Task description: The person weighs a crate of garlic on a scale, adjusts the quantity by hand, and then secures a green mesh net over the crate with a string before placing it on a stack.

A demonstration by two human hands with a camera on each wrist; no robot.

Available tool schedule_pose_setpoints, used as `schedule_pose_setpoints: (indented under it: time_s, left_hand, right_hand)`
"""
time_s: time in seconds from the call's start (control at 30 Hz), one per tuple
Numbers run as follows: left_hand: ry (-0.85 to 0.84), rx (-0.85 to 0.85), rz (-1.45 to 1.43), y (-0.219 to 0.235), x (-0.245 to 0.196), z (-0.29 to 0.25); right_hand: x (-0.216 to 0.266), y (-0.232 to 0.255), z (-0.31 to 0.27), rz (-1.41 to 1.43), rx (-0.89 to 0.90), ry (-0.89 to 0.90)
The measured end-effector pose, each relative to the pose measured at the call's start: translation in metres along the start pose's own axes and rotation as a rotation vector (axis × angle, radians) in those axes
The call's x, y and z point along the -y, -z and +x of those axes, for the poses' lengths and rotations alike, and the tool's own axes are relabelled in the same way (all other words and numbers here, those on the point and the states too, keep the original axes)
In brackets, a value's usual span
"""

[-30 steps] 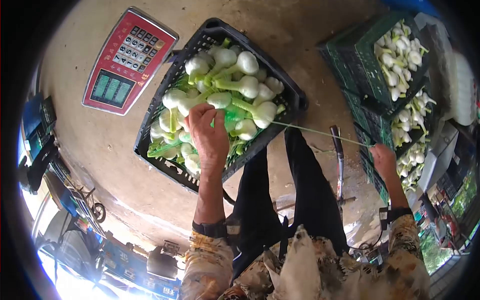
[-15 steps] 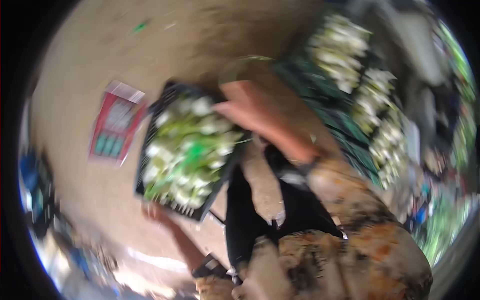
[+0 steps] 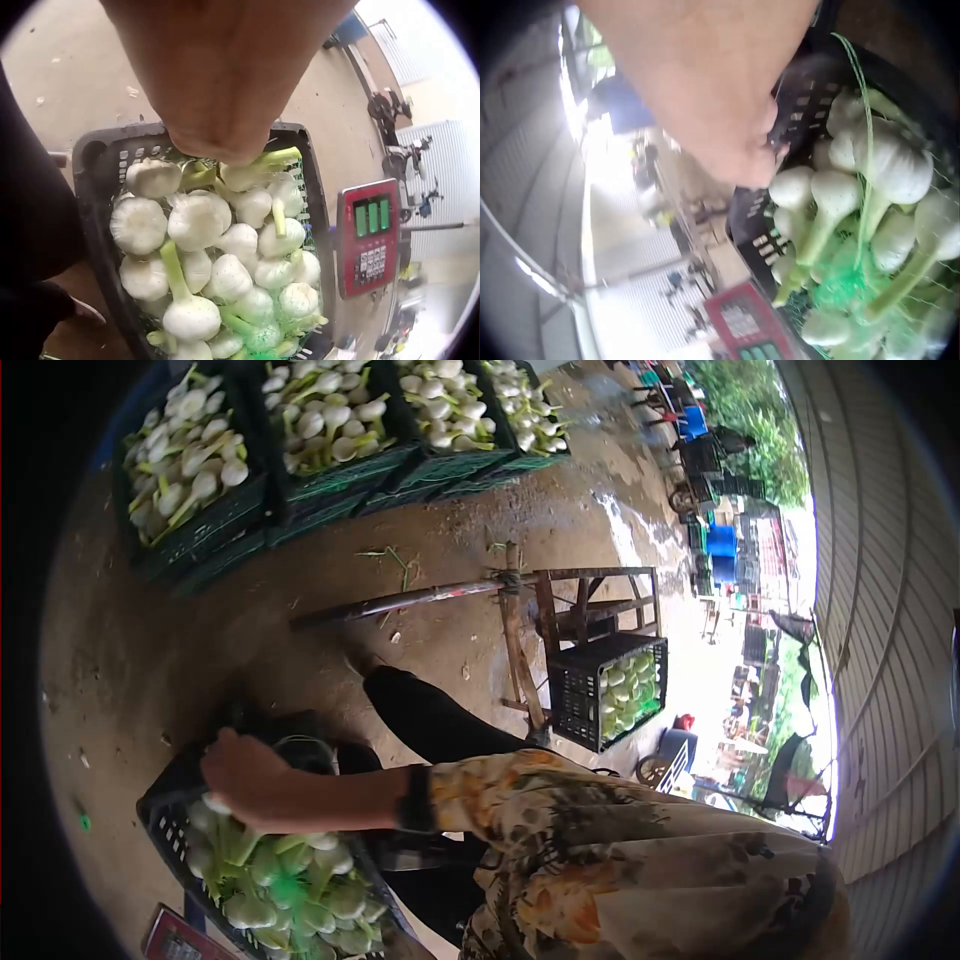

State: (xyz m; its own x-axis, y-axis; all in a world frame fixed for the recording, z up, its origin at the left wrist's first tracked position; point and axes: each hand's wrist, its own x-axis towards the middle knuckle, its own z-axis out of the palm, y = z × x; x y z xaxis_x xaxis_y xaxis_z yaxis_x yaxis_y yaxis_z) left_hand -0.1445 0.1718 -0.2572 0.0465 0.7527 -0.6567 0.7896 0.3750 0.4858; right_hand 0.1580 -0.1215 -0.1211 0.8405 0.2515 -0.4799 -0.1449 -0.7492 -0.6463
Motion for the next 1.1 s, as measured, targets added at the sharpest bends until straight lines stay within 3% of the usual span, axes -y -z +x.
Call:
schedule_pose_setpoints:
  time_s: [0.03,0.07,0.1,0.17,0.2,0.3,0.33,0.37,0.43,0.5,0.53,0.57,0.63,0.67,0.7,0.8,0.83,0.87,0.93,0.97,1.0,1.03,1.07,1.1]
  left_hand:
    - [-0.029,0.034,0.026,-0.005,-0.014,-0.009]
    - [-0.055,0.065,0.047,-0.008,-0.027,-0.019]
    - [-0.078,0.105,0.069,-0.014,-0.040,-0.033]
    - [-0.134,0.192,0.128,-0.027,-0.065,-0.069]
    - [-0.166,0.239,0.143,-0.034,-0.076,-0.091]
    - [-0.246,0.419,0.198,-0.067,-0.097,-0.176]
    - [-0.268,0.485,0.217,-0.084,-0.096,-0.214]
    - [-0.286,0.559,0.237,-0.101,-0.089,-0.257]
    - [-0.412,0.631,0.243,-0.155,-0.059,-0.367]
    - [-0.423,0.907,0.221,-0.214,-0.026,-0.462]
    - [-0.537,1.090,0.304,-0.246,0.000,-0.479]
    - [-0.608,1.240,0.340,-0.279,0.023,-0.516]
    - [-0.556,1.440,0.494,-0.340,0.075,-0.573]
    - [-0.468,1.411,0.546,-0.366,0.105,-0.604]
    - [-0.652,1.447,0.590,-0.402,0.159,-0.603]
    - [-0.760,1.520,0.707,-0.457,0.225,-0.683]
    - [-0.885,1.523,0.755,-0.475,0.255,-0.686]
    - [-0.880,1.478,0.841,-0.485,0.278,-0.698]
    - [-0.946,1.400,0.886,-0.501,0.320,-0.709]
    - [-1.042,1.395,0.886,-0.506,0.343,-0.708]
    - [-1.135,1.394,0.879,-0.509,0.361,-0.707]
    - [-1.013,1.370,0.963,-0.511,0.363,-0.715]
    - [-1.021,1.357,0.946,-0.515,0.364,-0.715]
    - [-1.028,1.365,0.939,-0.513,0.365,-0.715]
  right_hand:
    - [-0.020,0.028,-0.029,-0.036,-0.028,0.048]
    - [-0.035,0.053,-0.057,0.123,-0.078,-0.113]
    - [-0.044,0.093,-0.081,0.173,0.077,-0.291]
    - [-0.108,0.100,-0.131,0.114,-0.150,-0.238]
    - [-0.135,0.109,-0.158,0.047,-0.379,-0.175]
    - [-0.198,0.180,-0.236,0.097,-0.466,-0.362]
    - [-0.226,0.198,-0.260,-0.047,-0.532,-0.433]
    - [-0.252,0.219,-0.289,0.028,-0.556,-0.522]
    - [-0.321,0.258,-0.343,0.030,-0.739,-0.619]
    - [-0.375,0.312,-0.396,0.248,-0.787,-0.831]
    - [-0.423,0.330,-0.425,0.053,-0.847,-0.833]
    - [-0.472,0.346,-0.451,0.118,-0.916,-0.799]
    - [-0.552,0.382,-0.501,0.082,-0.953,-0.901]
    - [-0.598,0.389,-0.527,0.057,-1.017,-0.868]
    - [-0.638,0.399,-0.554,0.038,-1.006,-0.941]
    - [-0.733,0.406,-0.614,-0.069,-0.969,-1.111]
    - [-0.758,0.397,-0.626,0.074,-1.039,-1.129]
    - [-0.791,0.394,-0.643,0.056,-0.920,-1.237]
    - [-0.859,0.364,-0.666,0.139,-0.934,-1.267]
    - [-0.871,0.353,-0.662,0.192,-0.884,-1.321]
    - [-0.932,0.317,-0.690,0.202,-0.873,-1.236]
    - [-0.956,0.309,-0.684,0.020,-0.910,-1.315]
    - [-0.970,0.292,-0.680,-0.149,-0.952,-1.404]
    - [-0.972,0.280,-0.679,-0.134,-1.024,-1.364]
